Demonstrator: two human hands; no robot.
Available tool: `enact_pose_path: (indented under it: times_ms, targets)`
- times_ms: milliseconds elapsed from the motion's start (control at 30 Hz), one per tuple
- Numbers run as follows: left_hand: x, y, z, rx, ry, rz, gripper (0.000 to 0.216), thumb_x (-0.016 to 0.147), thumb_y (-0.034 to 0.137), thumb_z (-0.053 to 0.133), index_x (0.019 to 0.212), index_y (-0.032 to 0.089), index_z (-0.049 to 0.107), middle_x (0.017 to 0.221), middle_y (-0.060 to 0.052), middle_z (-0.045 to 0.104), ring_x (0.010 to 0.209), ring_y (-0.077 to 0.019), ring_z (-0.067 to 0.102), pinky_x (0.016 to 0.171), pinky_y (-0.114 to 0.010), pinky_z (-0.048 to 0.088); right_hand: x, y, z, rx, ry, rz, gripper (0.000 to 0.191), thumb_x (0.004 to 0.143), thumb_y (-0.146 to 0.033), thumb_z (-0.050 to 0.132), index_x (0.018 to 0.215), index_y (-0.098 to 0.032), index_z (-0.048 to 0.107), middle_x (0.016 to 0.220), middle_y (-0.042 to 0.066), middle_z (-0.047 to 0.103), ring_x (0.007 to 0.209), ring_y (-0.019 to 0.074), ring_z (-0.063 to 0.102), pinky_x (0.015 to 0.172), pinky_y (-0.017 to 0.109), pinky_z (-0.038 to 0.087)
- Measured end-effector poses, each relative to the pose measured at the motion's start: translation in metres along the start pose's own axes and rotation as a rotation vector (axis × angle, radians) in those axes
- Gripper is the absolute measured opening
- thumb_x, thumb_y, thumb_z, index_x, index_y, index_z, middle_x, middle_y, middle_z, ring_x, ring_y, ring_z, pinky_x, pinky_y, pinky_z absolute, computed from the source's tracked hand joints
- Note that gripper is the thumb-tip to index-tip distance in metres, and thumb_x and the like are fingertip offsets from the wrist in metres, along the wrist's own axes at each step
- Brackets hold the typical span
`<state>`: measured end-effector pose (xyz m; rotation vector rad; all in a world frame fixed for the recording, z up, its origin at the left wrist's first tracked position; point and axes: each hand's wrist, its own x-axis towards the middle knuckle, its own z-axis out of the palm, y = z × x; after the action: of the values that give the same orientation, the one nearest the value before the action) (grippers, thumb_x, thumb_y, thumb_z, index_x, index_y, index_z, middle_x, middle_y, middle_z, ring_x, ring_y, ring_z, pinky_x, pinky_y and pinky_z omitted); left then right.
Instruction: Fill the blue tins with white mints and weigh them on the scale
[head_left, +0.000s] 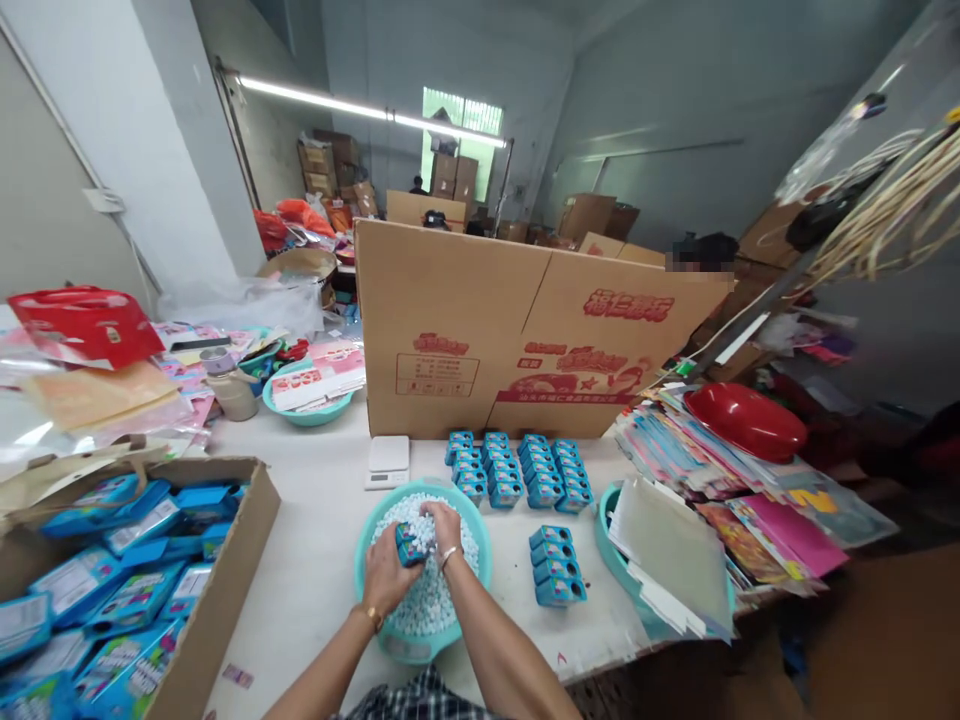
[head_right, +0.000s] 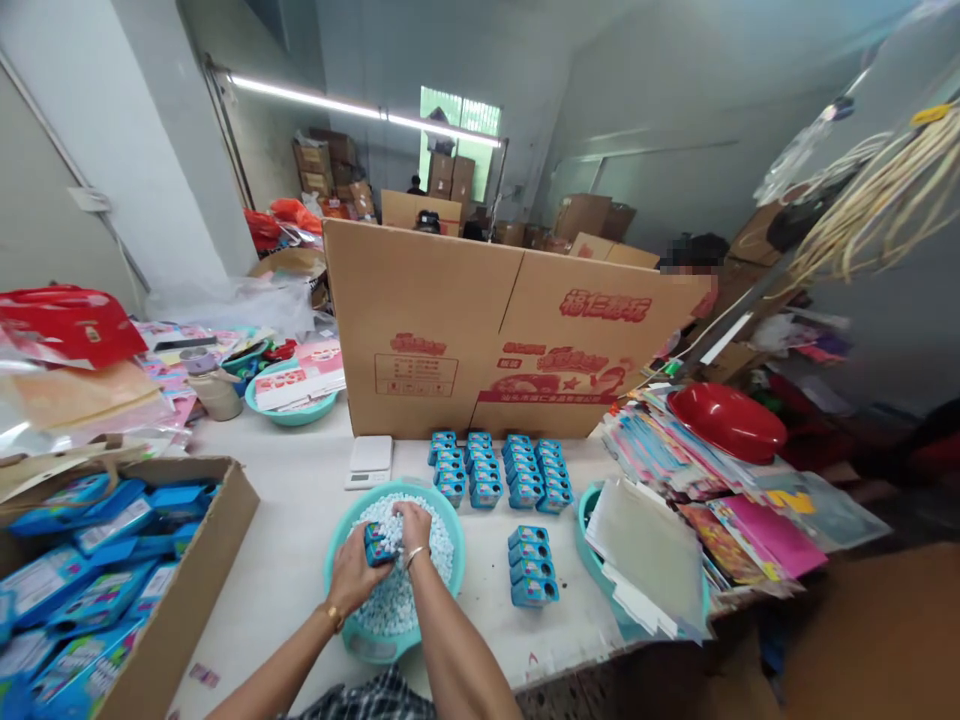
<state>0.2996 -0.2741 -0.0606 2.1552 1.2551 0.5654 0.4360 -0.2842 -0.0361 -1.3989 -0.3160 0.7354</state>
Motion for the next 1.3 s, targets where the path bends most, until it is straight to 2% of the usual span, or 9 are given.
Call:
enact_pose_path:
  times_ms: [333,567,700,833,900,967,1067,1200,1300]
  targets:
    - [0.002,0.002,-0.001,-0.029,-0.005,0.027,0.069,0.068,0.035,0.065,0.13,0.017,0.042,0.13,-0.015,0.058,0.125,-0.0345,0.054,0.104,-0.049,0.042,-0.004,-0.007,0.002,0.045,0.011,-0.011,0.019,0.065,-0.033,0.057,0.055,-0.019,0.067,0.064,0.003,0.069,0.069,0.0198,0.061,0.073,0.03,0.048]
    - [0.001,0.001,0.002,-0.02,-0.011,0.037,0.068,0.066,0.035,0.066,0.128,0.017,0.045,0.127,-0.015,0.061,0.121,-0.0344,0.057,0.103,-0.049,0.043,-0.008,-0.003,0.0,0.063,0.022,-0.032,0.02,0.067,-0.033,0.058,0.055,-0.019,0.067,0.062,0.003,0.068,0.067,0.0194,0.059,0.069,0.029,0.048]
    - [0.003,0.0,0.004,0.0,-0.039,0.024,0.066,0.067,0.035,0.064,0.128,0.017,0.043,0.127,-0.014,0.061,0.121,-0.034,0.057,0.102,-0.049,0.043,-0.012,0.006,0.001,0.064,0.027,-0.029,0.023,0.07,-0.035,0.056,0.061,-0.02,0.071,0.07,0.004,0.071,0.075,0.0208,0.063,0.076,0.031,0.049]
    - [0.009,0.002,-0.006,0.076,-0.101,0.002,0.066,0.07,0.033,0.063,0.129,0.015,0.04,0.128,-0.017,0.058,0.121,-0.033,0.056,0.1,-0.046,0.044,-0.001,0.017,-0.012,0.124,-0.124,0.026,0.033,0.076,-0.041,0.051,0.08,-0.02,0.077,0.092,0.007,0.076,0.091,0.0237,0.067,0.089,0.037,0.05]
    - [0.011,0.004,-0.013,0.207,-0.172,-0.022,0.063,0.069,0.029,0.062,0.127,0.016,0.042,0.125,-0.016,0.059,0.119,-0.0326,0.057,0.096,-0.045,0.044,0.013,0.022,-0.026,0.061,-0.159,0.007,0.035,0.076,-0.044,0.054,0.085,-0.02,0.078,0.1,0.008,0.075,0.099,0.0261,0.066,0.094,0.041,0.048]
    - [0.013,0.005,-0.014,0.359,-0.238,-0.06,0.058,0.067,0.024,0.061,0.123,0.017,0.046,0.12,-0.015,0.06,0.114,-0.033,0.058,0.092,-0.044,0.045,0.03,0.029,-0.04,-0.106,-0.137,-0.1,0.03,0.073,-0.043,0.062,0.089,-0.023,0.078,0.106,0.008,0.074,0.108,0.0276,0.062,0.102,0.044,0.042]
    - [0.017,0.008,-0.004,0.498,-0.294,-0.109,0.052,0.065,0.017,0.059,0.116,0.017,0.052,0.115,-0.016,0.061,0.111,-0.0348,0.058,0.089,-0.046,0.044,0.043,0.047,-0.051,-0.329,-0.102,-0.223,0.032,0.068,-0.035,0.072,0.097,-0.026,0.078,0.114,0.008,0.072,0.115,0.0281,0.057,0.11,0.045,0.033]
    - [0.025,0.013,0.02,0.54,-0.324,-0.1,0.053,0.066,0.013,0.056,0.119,0.016,0.052,0.12,-0.017,0.06,0.115,-0.0362,0.055,0.091,-0.048,0.042,0.04,0.077,-0.044,-0.325,0.001,-0.154,0.033,0.068,-0.037,0.071,0.099,-0.027,0.077,0.106,0.009,0.072,0.107,0.0281,0.06,0.105,0.043,0.038]
    - [0.032,0.014,0.028,0.538,-0.321,-0.084,0.053,0.068,0.013,0.053,0.121,0.016,0.051,0.123,-0.018,0.059,0.117,-0.0353,0.054,0.092,-0.047,0.042,0.039,0.085,-0.034,-0.124,0.04,-0.031,0.024,0.064,-0.04,0.074,0.08,-0.023,0.077,0.084,0.008,0.073,0.089,0.0274,0.065,0.091,0.04,0.047]
